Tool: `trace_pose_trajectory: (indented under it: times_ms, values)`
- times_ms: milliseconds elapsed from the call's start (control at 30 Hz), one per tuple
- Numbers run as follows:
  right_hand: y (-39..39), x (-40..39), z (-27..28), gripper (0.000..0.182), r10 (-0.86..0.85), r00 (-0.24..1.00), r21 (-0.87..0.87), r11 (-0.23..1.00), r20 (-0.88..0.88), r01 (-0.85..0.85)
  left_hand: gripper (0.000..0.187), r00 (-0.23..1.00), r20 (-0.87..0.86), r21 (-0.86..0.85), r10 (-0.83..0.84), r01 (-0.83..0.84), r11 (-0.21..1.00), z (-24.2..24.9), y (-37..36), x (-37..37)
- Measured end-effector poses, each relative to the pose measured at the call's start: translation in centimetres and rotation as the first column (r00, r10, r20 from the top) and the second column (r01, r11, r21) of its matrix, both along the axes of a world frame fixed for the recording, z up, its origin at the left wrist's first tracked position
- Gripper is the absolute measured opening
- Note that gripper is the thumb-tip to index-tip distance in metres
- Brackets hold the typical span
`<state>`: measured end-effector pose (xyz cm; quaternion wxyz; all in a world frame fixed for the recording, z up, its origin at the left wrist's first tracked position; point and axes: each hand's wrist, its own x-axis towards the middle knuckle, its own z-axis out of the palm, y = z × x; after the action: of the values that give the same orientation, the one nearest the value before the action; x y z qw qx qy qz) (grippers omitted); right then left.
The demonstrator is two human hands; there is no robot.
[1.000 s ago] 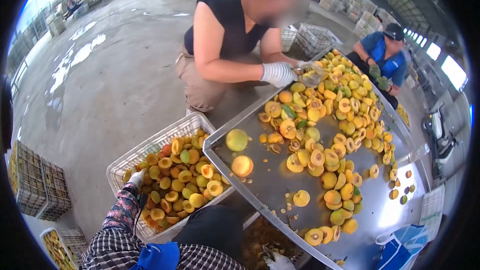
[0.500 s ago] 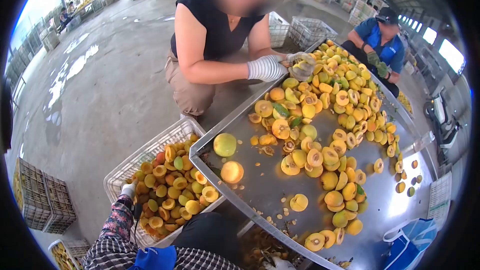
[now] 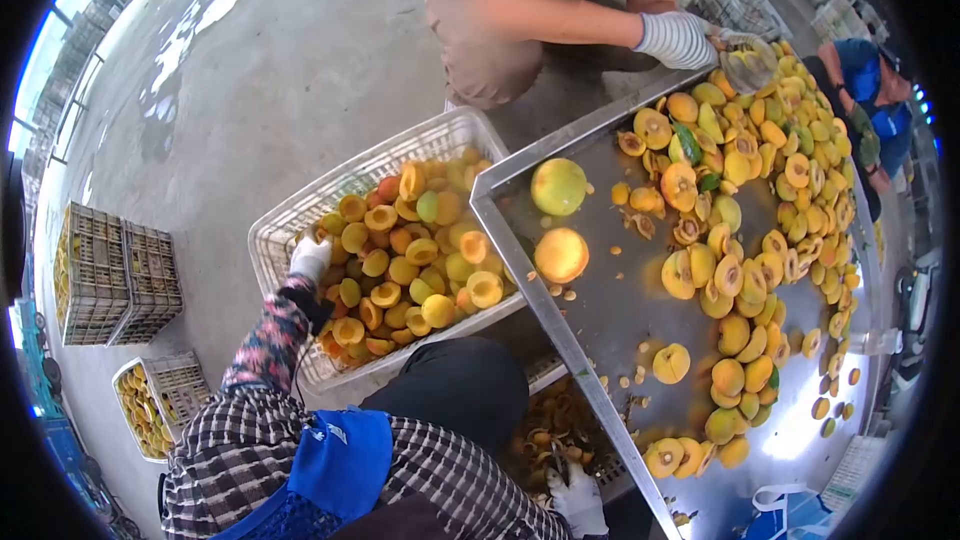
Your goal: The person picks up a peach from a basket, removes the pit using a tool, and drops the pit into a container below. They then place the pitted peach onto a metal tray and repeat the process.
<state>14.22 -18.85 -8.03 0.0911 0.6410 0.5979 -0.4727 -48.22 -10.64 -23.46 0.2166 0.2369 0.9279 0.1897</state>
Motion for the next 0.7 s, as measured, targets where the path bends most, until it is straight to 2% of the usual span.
trace_pose_trajectory:
  times_ms: [33,67,100,167,200,233,300,367,400,467,500,567,600,633,700]
  values:
    - [-0.1,0.3,-0.3,0.056,0.001,1.000,0.015,1.000,0.019,-0.001,0.046,0.991,-0.132,0.160,0.026,-0.005,0.987,4.4,1.6,4.3]
    - [0.4,0.1,0.1,0.054,0.025,1.000,-0.022,0.999,0.002,-0.025,0.046,0.950,-0.291,0.300,-0.117,0.206,0.931,5.7,3.2,6.6]
    - [0.5,-0.1,0.1,0.054,0.054,0.998,-0.070,0.996,0.023,-0.052,0.047,0.860,-0.460,0.393,-0.220,0.419,0.819,6.6,4.7,8.6]
    - [1.1,-0.3,0.0,0.055,0.093,0.993,-0.135,0.987,0.072,-0.083,0.045,0.660,-0.601,0.278,-0.450,0.701,0.657,8.8,8.6,12.1]
    - [0.2,0.7,-1.5,0.059,0.170,0.979,-0.064,0.985,0.113,-0.163,0.042,0.596,-0.598,0.291,-0.536,0.785,0.548,8.3,10.9,12.9]
    - [1.1,-0.1,-0.9,0.060,0.168,0.978,-0.133,0.980,0.126,-0.151,0.039,0.505,-0.613,0.292,-0.608,0.860,0.419,7.7,13.0,13.6]
    - [-0.8,1.7,-5.0,0.060,0.107,0.993,-0.002,0.994,0.042,-0.107,0.032,0.423,-0.610,0.266,-0.670,0.906,0.330,6.8,16.6,14.6]
    - [0.5,0.1,-2.1,0.060,0.074,0.994,-0.071,0.995,0.077,-0.068,0.032,0.375,-0.641,0.175,-0.670,0.921,0.349,4.9,19.0,14.5]
    - [1.1,-0.6,-1.1,0.060,0.069,0.993,-0.114,0.992,0.091,-0.059,0.033,0.422,-0.500,0.125,-0.756,0.899,0.420,5.3,20.1,14.3]
    - [0.7,-0.6,-1.6,0.060,0.081,0.995,-0.070,0.995,0.056,-0.078,0.036,0.522,-0.163,-0.024,-0.837,0.846,0.533,5.9,21.1,13.9]
    - [0.8,-0.5,-1.7,0.059,0.092,0.995,-0.049,0.995,0.042,-0.089,0.037,0.539,-0.148,-0.028,-0.829,0.836,0.548,5.8,21.8,13.4]
    - [2.0,-0.5,-0.4,0.059,0.071,0.997,-0.178,0.982,0.011,-0.068,0.040,0.562,-0.097,-0.048,-0.821,0.822,0.568,5.0,22.7,12.5]
    - [2.1,-0.4,0.3,0.058,0.056,0.998,-0.249,0.967,0.000,-0.054,0.041,0.612,-0.139,-0.122,-0.778,0.769,0.627,4.9,22.7,12.4]
    - [1.0,0.2,-0.9,0.055,0.054,0.996,-0.089,0.994,-0.069,-0.060,0.039,0.654,-0.187,-0.015,-0.733,0.744,0.668,3.9,23.0,11.8]
    - [0.2,0.8,-2.1,0.054,0.105,0.991,0.016,0.994,-0.089,-0.104,0.040,0.793,-0.138,0.018,-0.593,0.600,0.799,3.8,24.1,11.1]
